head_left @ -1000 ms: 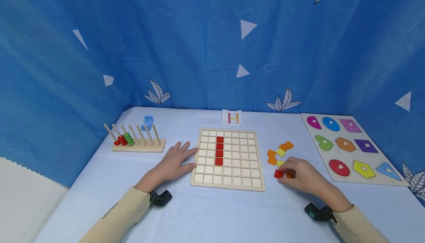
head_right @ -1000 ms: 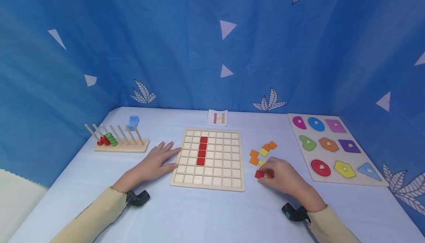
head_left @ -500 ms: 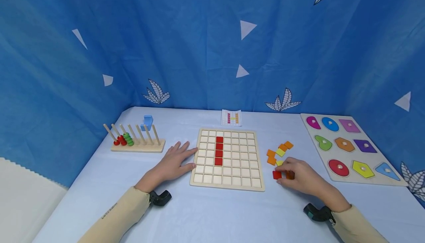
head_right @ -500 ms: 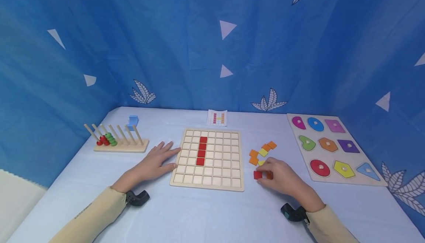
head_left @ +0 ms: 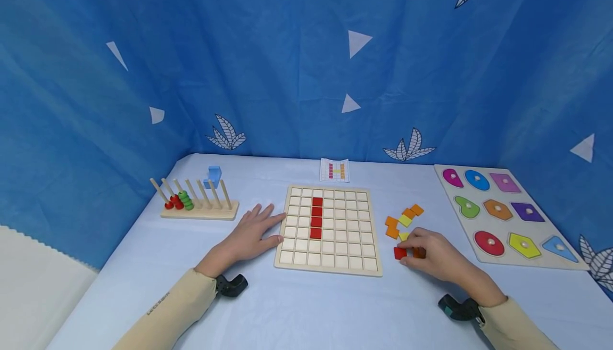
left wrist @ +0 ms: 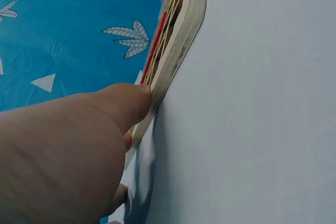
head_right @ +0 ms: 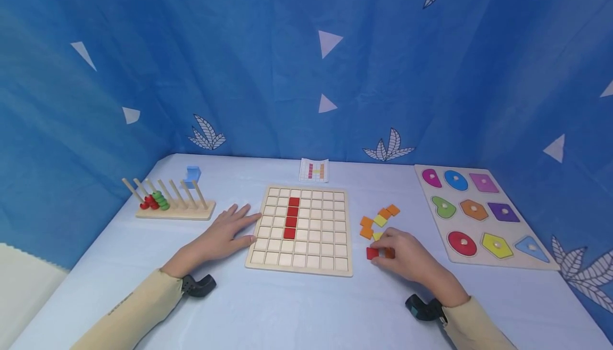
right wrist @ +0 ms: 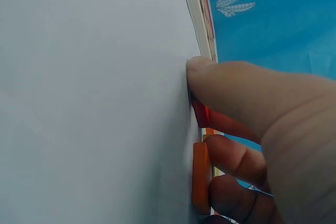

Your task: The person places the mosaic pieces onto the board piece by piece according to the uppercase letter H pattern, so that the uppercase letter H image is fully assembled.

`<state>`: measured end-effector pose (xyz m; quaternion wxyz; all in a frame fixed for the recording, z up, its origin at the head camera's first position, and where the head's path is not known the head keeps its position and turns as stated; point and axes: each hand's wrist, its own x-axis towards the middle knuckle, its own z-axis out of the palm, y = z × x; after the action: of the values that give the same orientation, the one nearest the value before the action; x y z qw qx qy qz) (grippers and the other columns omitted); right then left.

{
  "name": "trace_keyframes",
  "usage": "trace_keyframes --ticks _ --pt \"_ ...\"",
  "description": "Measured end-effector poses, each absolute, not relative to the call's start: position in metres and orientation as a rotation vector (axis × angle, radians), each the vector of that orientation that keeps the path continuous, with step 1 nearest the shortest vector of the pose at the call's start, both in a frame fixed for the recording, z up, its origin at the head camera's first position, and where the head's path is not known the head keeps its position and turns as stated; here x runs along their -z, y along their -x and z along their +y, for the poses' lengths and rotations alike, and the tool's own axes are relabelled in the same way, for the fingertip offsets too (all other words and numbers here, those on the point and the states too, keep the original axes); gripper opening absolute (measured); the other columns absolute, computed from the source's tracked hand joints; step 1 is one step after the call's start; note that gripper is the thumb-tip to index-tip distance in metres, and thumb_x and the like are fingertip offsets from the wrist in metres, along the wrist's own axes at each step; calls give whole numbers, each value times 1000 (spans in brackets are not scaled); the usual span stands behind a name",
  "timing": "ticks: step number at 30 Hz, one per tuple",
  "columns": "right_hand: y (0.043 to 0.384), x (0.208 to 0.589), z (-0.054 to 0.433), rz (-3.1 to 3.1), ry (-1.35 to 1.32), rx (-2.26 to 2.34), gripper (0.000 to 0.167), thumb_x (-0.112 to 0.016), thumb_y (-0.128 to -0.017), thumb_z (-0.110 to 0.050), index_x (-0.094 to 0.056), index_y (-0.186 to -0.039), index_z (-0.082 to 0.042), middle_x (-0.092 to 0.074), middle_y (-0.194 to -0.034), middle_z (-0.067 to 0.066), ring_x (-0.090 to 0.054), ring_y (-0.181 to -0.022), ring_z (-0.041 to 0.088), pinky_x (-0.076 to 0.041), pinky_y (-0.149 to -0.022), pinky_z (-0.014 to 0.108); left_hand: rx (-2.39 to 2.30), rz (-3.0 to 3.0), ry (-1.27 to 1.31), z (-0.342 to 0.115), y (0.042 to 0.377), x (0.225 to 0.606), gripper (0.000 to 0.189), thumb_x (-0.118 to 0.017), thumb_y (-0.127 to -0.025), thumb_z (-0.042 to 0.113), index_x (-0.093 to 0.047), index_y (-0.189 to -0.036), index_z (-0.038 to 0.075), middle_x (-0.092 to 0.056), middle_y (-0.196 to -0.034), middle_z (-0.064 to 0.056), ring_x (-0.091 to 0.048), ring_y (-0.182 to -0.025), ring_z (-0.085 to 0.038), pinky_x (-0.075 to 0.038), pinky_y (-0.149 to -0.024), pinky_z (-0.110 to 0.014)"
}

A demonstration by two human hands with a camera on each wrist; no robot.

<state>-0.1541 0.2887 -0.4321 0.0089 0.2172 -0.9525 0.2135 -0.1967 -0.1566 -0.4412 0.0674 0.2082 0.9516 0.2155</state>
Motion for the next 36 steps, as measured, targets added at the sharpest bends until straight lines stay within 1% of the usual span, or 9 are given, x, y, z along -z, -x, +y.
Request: trace_keyframes --ticks 7,14,22,31,36 --pt "154 432 288 -2980 -665 -669 28 -89 -78 -22 -82 -104 -13 -65 -91 -7 -51 -79 2 -50 -62 16 -649 2873 -633 -157 197 443 60 -61 -100 42 -48 -154 19 -30 -166 -22 -16 -155 -52 -16 -122 -71" --pt "154 432 289 -2984 -658 -673 27 -89 -78 -23 -82 -103 -15 -65 -91 -8 -50 -78 2 -47 -60 16 -635 2875 -621 -156 198 444 60 -61 -100 42 -48 -154 20 -30 -166 -21 -16 -155 -51 -16 -123 -70" --pt "154 433 289 -2980 -666 -676 28 -89 -78 -24 -82 -103 -15 -65 -90 -8 -50 -77 1 -48 -60 16 -630 2868 -604 -156 198 444 60 -61 -100 42 -47 -154 20 -29 -167 -20 -15 -156 -51 -15 -124 -68" --pt "153 432 288 -2982 -657 -661 28 -89 -77 -24 -82 -102 -15 -66 -89 -9 -50 -77 1 -48 -60 16 -632 2869 -617 -156 198 444 60 -61 -99 42 -49 -153 20 -31 -166 -21 -18 -155 -52 -16 -122 -70" --pt "153 430 286 -2969 -651 -661 26 -89 -78 -23 -82 -101 -15 -67 -88 -10 -49 -74 0 -46 -59 16 -634 2869 -615 -156 197 442 59 -62 -100 40 -48 -153 19 -30 -166 -21 -17 -155 -52 -16 -123 -70"
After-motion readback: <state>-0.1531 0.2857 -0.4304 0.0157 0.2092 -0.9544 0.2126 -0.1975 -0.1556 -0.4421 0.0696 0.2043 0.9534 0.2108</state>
